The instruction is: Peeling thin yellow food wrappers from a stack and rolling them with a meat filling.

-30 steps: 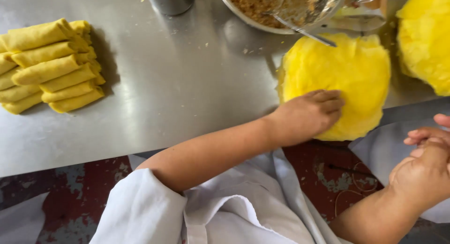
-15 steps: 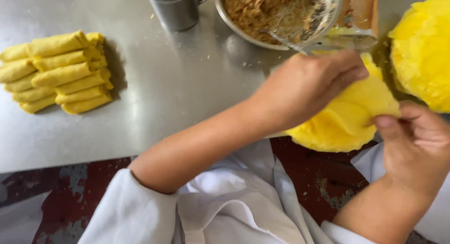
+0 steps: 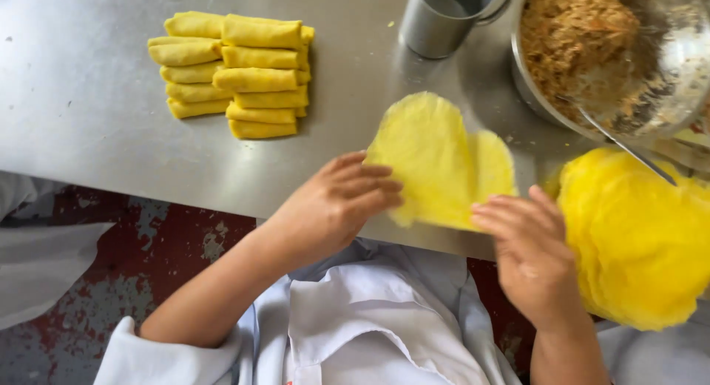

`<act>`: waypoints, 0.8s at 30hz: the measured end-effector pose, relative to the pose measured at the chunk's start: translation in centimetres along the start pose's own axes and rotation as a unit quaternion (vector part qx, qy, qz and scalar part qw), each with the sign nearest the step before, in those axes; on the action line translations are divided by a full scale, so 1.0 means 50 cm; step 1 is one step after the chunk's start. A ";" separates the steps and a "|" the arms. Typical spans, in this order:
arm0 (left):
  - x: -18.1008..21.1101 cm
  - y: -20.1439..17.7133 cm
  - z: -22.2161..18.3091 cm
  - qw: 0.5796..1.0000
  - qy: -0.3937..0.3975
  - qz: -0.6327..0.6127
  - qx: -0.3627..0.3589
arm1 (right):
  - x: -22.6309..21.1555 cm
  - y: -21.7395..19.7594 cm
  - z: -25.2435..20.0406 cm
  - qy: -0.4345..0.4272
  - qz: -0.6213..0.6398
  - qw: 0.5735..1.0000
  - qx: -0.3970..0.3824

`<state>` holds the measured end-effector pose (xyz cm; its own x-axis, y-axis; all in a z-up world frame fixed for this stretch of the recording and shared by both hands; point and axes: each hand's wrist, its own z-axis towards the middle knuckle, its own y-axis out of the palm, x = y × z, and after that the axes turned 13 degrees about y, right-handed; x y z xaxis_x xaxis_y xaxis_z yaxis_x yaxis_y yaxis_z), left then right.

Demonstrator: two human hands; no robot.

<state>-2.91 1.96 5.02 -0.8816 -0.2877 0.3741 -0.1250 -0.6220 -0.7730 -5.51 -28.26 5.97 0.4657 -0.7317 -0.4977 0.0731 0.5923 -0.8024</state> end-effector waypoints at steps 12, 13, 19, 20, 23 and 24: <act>-0.044 0.005 0.012 0.990 -0.023 0.109 -0.091 | 0.006 0.073 0.037 0.033 -0.094 0.993 0.061; -0.077 -0.003 0.061 0.989 -0.028 0.111 -0.090 | 0.006 0.077 0.054 0.029 -0.092 0.994 0.059; -0.285 0.011 0.325 0.948 -0.061 0.300 0.081 | 0.014 0.115 0.025 0.042 -0.112 0.992 0.050; -0.298 0.003 0.355 0.953 -0.171 0.237 -0.074 | 0.016 0.119 0.021 0.039 -0.099 0.992 0.063; -0.290 0.026 0.361 0.943 -0.204 0.238 -0.111 | 0.015 0.115 0.013 0.042 -0.080 0.992 0.084; -0.281 0.041 0.350 0.944 -0.131 0.303 0.010 | 0.011 0.115 0.012 0.049 -0.074 0.992 0.092</act>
<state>17.18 -8.02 7.14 -0.6455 -0.7636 -0.0169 0.3763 -0.2987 -0.8770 -4.31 -25.04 1.29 0.3510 -0.8393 -0.4152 0.2991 0.5207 -0.7997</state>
